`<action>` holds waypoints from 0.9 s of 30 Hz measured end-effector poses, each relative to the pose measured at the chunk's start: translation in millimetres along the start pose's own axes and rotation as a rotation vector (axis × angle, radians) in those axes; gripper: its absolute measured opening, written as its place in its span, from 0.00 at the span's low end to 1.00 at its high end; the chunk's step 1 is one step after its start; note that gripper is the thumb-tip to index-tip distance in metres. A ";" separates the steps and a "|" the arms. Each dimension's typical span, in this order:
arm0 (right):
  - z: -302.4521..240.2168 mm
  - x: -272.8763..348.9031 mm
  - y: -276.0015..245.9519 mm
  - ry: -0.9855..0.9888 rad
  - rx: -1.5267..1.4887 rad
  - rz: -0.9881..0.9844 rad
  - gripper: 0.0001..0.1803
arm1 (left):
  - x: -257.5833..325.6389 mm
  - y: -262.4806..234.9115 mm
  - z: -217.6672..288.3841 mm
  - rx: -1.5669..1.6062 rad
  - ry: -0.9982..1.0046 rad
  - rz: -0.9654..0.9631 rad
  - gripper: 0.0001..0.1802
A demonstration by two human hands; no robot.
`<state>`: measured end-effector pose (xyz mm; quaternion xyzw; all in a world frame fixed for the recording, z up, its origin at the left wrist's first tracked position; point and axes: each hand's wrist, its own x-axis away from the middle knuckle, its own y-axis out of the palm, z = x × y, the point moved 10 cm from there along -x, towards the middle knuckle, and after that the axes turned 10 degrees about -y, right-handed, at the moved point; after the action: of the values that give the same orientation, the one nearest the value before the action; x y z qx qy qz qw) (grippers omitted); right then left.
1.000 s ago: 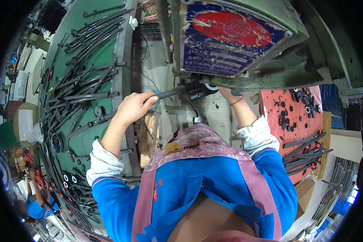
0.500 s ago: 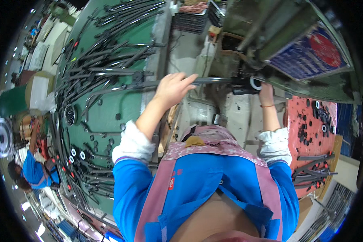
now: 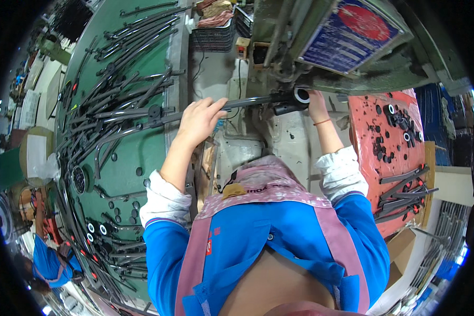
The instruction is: The person repeatedly picks up long metal rods and small black circular components, inserts the components onto the rods, and places the assembled units onto a green workbench. The process is repeated continuously with multiple rods and components.
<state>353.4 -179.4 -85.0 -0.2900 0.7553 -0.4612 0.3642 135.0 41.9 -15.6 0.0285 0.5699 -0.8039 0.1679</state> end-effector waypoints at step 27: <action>40.6 -93.8 11.0 -0.512 0.006 0.197 0.15 | 110.2 -7.6 31.6 0.057 -0.025 -0.150 0.18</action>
<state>438.6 -122.0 -81.0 -0.3212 0.6617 -0.3375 0.5874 33.5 -11.2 -23.9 -0.0196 0.5450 -0.8305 0.1135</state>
